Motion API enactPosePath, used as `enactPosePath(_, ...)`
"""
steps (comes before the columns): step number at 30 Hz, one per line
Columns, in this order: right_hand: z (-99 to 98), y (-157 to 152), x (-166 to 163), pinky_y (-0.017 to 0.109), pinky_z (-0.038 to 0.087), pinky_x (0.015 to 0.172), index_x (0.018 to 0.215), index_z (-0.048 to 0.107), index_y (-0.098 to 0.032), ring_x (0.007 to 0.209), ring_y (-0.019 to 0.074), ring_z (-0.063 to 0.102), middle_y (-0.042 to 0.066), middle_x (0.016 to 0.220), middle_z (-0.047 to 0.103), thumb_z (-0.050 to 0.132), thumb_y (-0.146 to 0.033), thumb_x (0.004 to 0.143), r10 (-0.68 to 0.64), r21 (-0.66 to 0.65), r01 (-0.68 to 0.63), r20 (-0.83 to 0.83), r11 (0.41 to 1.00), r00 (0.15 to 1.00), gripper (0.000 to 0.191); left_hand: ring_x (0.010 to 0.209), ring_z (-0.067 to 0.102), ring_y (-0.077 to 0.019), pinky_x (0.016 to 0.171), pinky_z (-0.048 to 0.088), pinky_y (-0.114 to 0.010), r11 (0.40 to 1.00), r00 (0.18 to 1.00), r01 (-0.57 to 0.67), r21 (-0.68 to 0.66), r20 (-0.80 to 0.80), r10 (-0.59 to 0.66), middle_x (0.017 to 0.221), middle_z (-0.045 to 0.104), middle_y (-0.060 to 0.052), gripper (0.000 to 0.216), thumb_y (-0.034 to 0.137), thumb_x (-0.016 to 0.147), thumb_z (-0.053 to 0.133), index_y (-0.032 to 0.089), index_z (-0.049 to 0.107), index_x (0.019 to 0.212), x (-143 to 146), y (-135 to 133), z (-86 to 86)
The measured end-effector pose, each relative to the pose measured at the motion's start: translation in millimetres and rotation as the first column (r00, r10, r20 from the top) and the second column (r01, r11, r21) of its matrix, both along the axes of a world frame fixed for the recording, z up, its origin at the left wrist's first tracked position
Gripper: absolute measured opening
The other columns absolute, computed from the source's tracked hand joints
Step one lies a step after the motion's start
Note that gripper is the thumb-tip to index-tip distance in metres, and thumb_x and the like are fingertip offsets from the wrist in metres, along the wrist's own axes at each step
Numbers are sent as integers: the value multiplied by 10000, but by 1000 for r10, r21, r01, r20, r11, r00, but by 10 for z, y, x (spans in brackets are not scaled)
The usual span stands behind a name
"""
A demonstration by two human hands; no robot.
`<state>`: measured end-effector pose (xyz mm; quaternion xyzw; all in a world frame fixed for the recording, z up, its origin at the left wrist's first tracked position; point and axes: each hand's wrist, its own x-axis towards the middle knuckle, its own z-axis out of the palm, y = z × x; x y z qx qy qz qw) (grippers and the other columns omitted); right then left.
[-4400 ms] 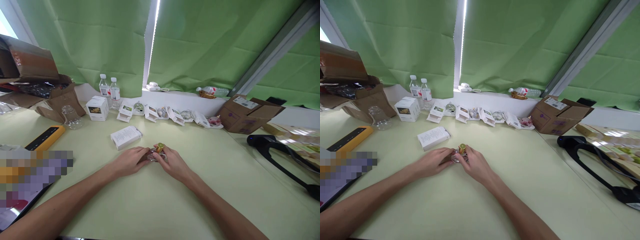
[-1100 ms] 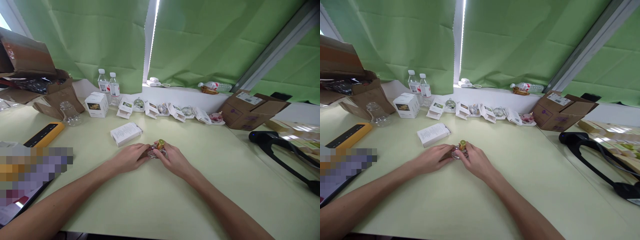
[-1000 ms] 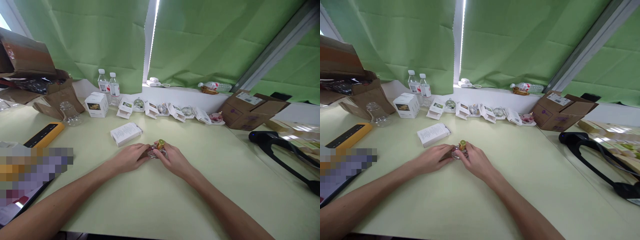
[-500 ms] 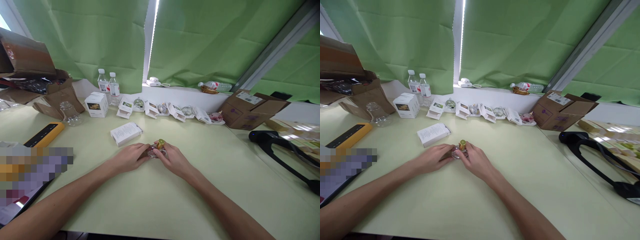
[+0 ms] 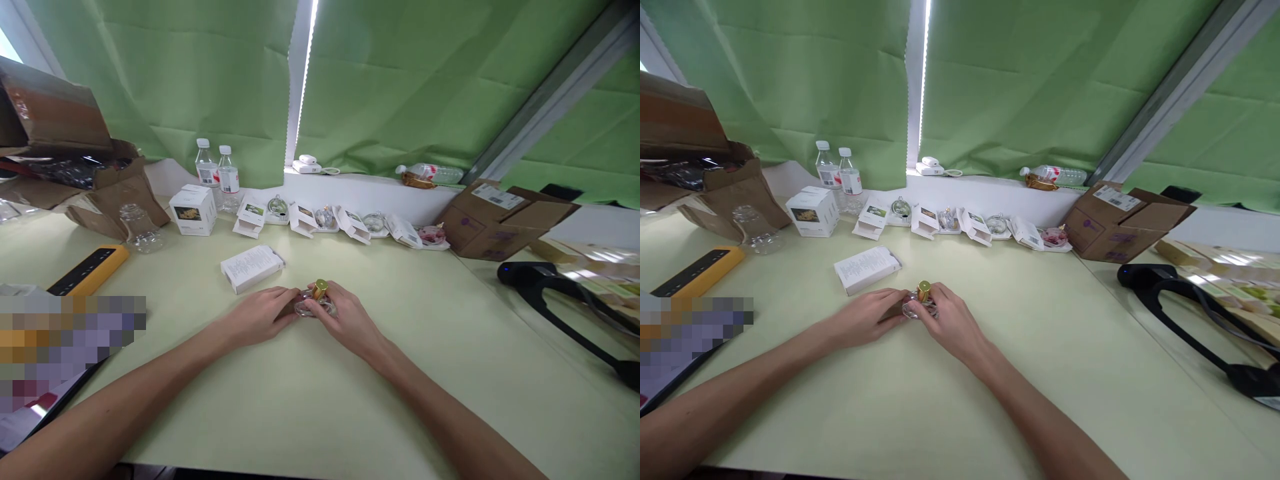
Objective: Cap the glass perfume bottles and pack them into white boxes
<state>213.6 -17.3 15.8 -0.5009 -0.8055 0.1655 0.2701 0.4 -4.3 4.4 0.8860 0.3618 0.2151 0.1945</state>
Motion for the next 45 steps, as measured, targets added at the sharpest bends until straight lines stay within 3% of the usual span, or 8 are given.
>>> enactPosePath(6, 4, -4, -3, 355, 487, 806, 1065, 598, -217, 861, 220, 612, 70, 946, 626, 482, -494, 915, -31, 47, 32, -21, 998, 999, 336, 1054, 602, -231, 799, 493, -324, 1000, 1000, 4, 2, -3, -4, 1166, 619, -60, 244, 373, 950, 428, 253, 480, 1156, -7, 7, -14)
enactPosePath(10, 38, -30, 17, 364, 504, 822, 1278, 465, -267, 938, 227, 622, 51, 1035, 644, 558, -490, 874, -51, 33, 54, -71, 998, 996, 470, 1071, 600, -236, 804, 495, -330, 1000, 1000, 0, 8, -4, 0, 1201, 610, -60, 240, 380, 949, 429, 256, 481, 1148, -1, -2, -5)
enactPosePath(17, 73, -43, 52, 366, 524, 845, 1386, 355, -351, 953, 198, 642, 19, 1137, 642, 547, -347, 898, 75, 48, -74, -8, 996, 997, 524, 1109, 588, -229, 856, 502, -348, 1000, 1000, 6, 31, -13, -5, 1252, 593, -54, 302, 300, 945, 428, 278, 433, 1246, -12, 4, -46)
enactPosePath(22, 110, -44, 64, 343, 541, 802, 1399, 333, -344, 864, 180, 672, 15, 1106, 663, 552, -316, 893, 106, 30, -106, -11, 994, 994, 553, 1084, 602, -237, 852, 505, -375, 976, 996, -36, 214, -67, 51, 1219, 610, -101, 414, 147, 915, 342, 219, 397, 1319, -42, 14, -54)
enactPosePath(28, 147, -69, 60, 336, 534, 778, 1402, 322, -350, 867, 181, 667, 13, 1100, 667, 538, -340, 907, 105, 15, -105, 6, 994, 994, 540, 1146, 541, -251, 994, 410, -416, 848, 964, -245, 471, 31, 262, 1196, 615, -92, 304, 247, 941, 395, 214, 485, 1229, -97, 25, 117)
enactPosePath(33, 137, -62, 84, 340, 528, 805, 1420, 301, -339, 894, 184, 663, 25, 1132, 658, 537, -273, 889, 117, 19, -118, 23, 993, 993, 584, 1323, 352, -369, 1065, 301, -540, 758, 825, -509, 409, -21, 565, 1407, 420, -199, 611, 581, 869, 451, 162, 408, 1312, -257, 203, 34)
enactPosePath(37, 134, -55, 111, 341, 527, 791, 1443, 267, -327, 880, 183, 665, 42, 1150, 649, 514, -217, 875, 146, 23, -148, 54, 989, 988, 629, 1256, 433, -353, 1034, 327, -520, 774, 798, -532, 343, -104, 594, 1368, 471, -183, 643, 615, 852, 447, 177, 400, 1320, -367, 305, -76)
enactPosePath(45, 147, -63, 105, 342, 533, 788, 1451, 242, -346, 912, 190, 662, 20, 1153, 652, 500, -243, 903, 138, 28, -139, 48, 990, 989, 614, 1076, 575, -340, 853, 451, -443, 806, 796, -564, 180, -140, 589, 1233, 589, -153, 649, 591, 848, 451, 178, 379, 1343, -364, 286, 8)
